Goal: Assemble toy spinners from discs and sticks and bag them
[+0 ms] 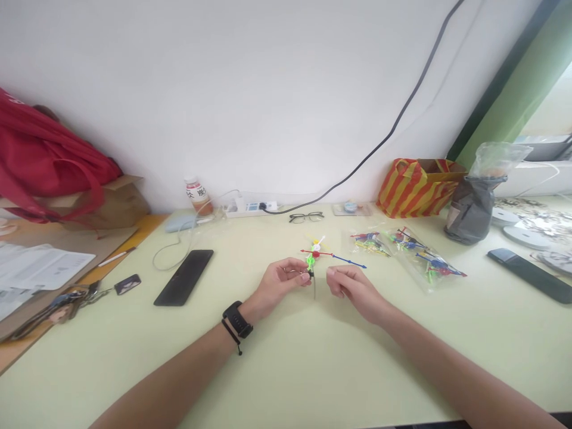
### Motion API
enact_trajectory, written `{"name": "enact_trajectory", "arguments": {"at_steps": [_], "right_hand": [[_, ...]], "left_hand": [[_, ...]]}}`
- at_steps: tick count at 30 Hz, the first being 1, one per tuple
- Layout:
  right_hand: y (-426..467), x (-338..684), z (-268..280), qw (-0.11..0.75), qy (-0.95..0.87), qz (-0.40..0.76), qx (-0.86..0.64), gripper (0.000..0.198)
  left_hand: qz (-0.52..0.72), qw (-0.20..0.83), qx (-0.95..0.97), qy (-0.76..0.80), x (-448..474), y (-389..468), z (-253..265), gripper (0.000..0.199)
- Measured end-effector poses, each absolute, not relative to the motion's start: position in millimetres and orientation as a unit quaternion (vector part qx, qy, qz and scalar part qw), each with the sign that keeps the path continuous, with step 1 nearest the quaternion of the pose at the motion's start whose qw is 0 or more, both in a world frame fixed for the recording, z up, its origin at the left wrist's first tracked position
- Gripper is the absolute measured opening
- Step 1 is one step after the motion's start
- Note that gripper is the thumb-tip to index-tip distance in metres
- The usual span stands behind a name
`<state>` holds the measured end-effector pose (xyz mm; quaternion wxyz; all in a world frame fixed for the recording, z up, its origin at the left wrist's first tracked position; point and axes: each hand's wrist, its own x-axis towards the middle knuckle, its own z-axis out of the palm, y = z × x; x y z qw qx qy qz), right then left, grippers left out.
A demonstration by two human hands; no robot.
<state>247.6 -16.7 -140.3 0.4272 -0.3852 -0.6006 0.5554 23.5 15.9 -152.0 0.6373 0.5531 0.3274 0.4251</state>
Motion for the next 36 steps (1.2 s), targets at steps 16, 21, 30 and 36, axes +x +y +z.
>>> {"name": "enact_trajectory", "arguments": {"at_steps": [16,21,30,36], "right_hand": [[-18.9,238.8,-152.5,0.377,-0.714,0.439,-0.394,0.026],[-14.9,250.2,-153.1,0.299,-0.770,0.281,-0.488,0.024],[-3.9,254.5,-160.1,0.253,-0.764,0.195,-0.561,0.023],[20.7,288.9,-173.7,0.288,-0.726,0.080,-0.619,0.017]], "left_hand": [[0.374,0.583,0.645,0.322,24.2,6.8,-148.6,0.029],[0.426,0.250,0.754,0.433,17.4,16.1,-153.0,0.019],[0.349,0.147,0.757,0.532,0.9,38.3,-177.6,0.022],[0.347,0.189,0.732,0.555,1.5,37.3,-173.7,0.014]]}}
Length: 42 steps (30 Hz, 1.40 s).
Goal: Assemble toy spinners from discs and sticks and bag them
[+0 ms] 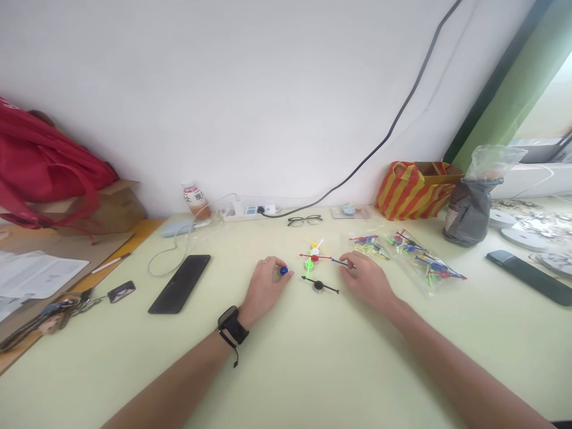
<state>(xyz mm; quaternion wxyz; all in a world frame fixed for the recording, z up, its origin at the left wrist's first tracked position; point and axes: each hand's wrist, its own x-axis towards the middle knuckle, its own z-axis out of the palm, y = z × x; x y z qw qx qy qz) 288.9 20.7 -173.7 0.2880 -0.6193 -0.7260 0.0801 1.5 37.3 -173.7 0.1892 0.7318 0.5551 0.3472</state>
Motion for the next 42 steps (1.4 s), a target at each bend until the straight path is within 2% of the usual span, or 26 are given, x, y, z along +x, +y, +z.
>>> {"name": "enact_trajectory", "arguments": {"at_steps": [4,8,12,16,19,22,25,29,32,36,42], "right_hand": [[32.5,308.1,-179.5,0.253,-0.733,0.053,-0.629,0.021],[33.8,310.3,-181.4,0.256,-0.738,0.046,-0.622,0.022],[31.5,308.7,-181.2,0.263,-0.740,0.039,-0.618,0.015],[30.7,311.6,-178.5,0.238,-0.744,0.051,-0.622,0.019],[29.9,313.8,-176.3,0.233,-0.750,0.051,-0.617,0.018],[27.4,311.9,-175.3,0.260,-0.742,0.061,-0.615,0.012],[24.1,305.2,-174.0,0.311,-0.719,0.126,-0.608,0.009],[19.5,293.9,-167.6,0.397,-0.708,0.140,-0.568,0.025],[13.7,286.0,-158.6,0.425,-0.718,0.136,-0.535,0.023],[1.1,272.2,-145.6,0.430,-0.721,0.227,-0.494,0.017],[-17.0,247.5,-134.9,0.450,-0.627,0.471,-0.427,0.024]], "left_hand": [[0.373,0.244,0.705,0.551,6.0,33.1,-167.9,0.022],[0.418,0.320,0.691,0.495,13.0,26.8,-164.9,0.026],[0.405,0.328,0.725,0.450,16.7,19.5,-163.1,0.022],[0.401,0.319,0.750,0.418,17.8,11.5,-156.4,0.019],[0.426,0.366,0.735,0.379,23.4,3.9,-145.6,0.018],[0.426,0.442,0.701,0.363,33.4,-4.4,-135.2,0.021],[0.420,0.483,0.666,0.382,40.3,-10.8,-132.2,0.023],[0.432,0.530,0.610,0.401,36.3,-14.3,-140.9,0.024],[0.437,0.550,0.587,0.402,28.7,-15.0,-148.7,0.026],[0.435,0.551,0.595,0.392,24.2,-15.3,-153.5,0.030],[0.427,0.558,0.607,0.371,27.9,-15.4,-153.5,0.034]]}}
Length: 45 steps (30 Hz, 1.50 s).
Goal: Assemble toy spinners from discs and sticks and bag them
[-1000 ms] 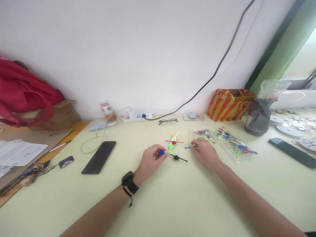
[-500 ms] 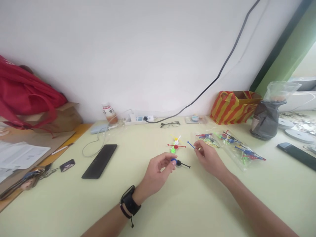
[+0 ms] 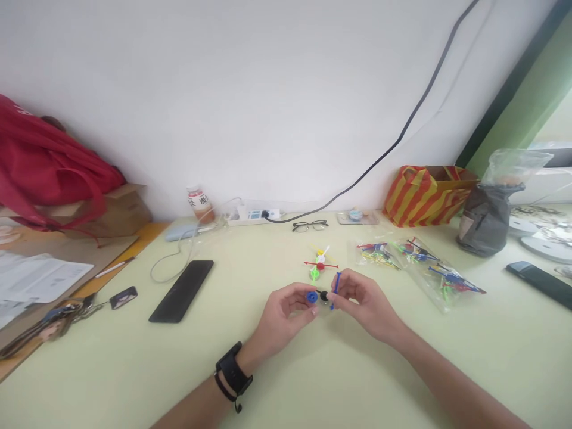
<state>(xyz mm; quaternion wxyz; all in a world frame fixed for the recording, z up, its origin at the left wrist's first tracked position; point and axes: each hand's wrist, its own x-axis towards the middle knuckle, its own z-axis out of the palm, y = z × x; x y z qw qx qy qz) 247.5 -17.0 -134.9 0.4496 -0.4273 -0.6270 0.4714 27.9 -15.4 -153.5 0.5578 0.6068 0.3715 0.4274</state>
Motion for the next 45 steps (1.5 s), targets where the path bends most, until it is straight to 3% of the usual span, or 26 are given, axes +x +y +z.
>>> {"name": "enact_trajectory", "arguments": {"at_steps": [4,9,15,23,37,45], "right_hand": [[-24.2,235.7,-134.6,0.463,-0.540,0.576,-0.402,0.032],[-25.7,228.5,-144.0,0.484,-0.516,0.585,-0.397,0.030],[-23.8,230.4,-147.2,0.447,-0.510,0.624,-0.388,0.031],[-27.7,233.3,-143.7,0.453,-0.587,0.580,-0.338,0.025],[-22.8,240.5,-148.7,0.406,-0.696,0.390,-0.445,0.017],[-22.8,242.6,-146.4,0.397,-0.707,0.387,-0.439,0.013]], "left_hand": [[0.429,0.561,0.620,0.342,29.8,-17.4,-148.6,0.036],[0.423,0.575,0.617,0.331,30.6,-19.3,-148.4,0.035],[0.406,0.579,0.621,0.338,30.3,-17.4,-150.5,0.031],[0.402,0.577,0.627,0.335,29.0,-17.2,-149.6,0.029],[0.416,0.434,0.700,0.386,20.1,-11.3,-151.9,0.022],[0.405,0.490,0.674,0.377,20.0,-11.8,-152.1,0.022]]}}
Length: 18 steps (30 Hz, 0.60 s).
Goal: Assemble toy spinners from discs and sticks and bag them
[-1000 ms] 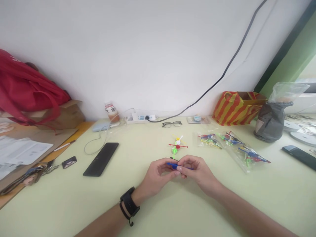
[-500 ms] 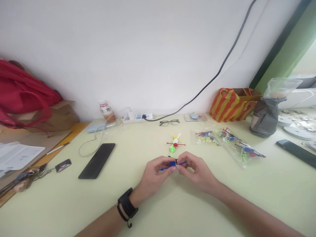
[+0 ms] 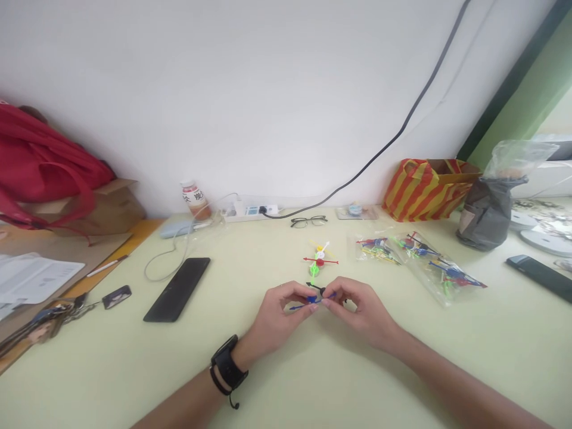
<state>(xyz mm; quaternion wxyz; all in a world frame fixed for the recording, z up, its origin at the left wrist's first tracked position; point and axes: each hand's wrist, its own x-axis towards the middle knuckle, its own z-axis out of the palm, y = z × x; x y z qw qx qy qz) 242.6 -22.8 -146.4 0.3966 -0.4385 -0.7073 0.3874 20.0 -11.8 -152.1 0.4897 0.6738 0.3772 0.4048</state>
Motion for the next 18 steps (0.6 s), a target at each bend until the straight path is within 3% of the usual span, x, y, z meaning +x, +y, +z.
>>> {"name": "enact_trajectory", "arguments": {"at_steps": [10,18], "right_hand": [[-22.0,243.8,-146.4,0.405,-0.711,0.383,-0.429,0.016],[-19.8,243.5,-145.6,0.464,-0.670,0.406,-0.415,0.024]], "left_hand": [[0.402,0.537,0.652,0.352,22.8,-13.0,-148.4,0.023],[0.398,0.637,0.580,0.315,19.1,-9.1,-145.3,0.025]]}}
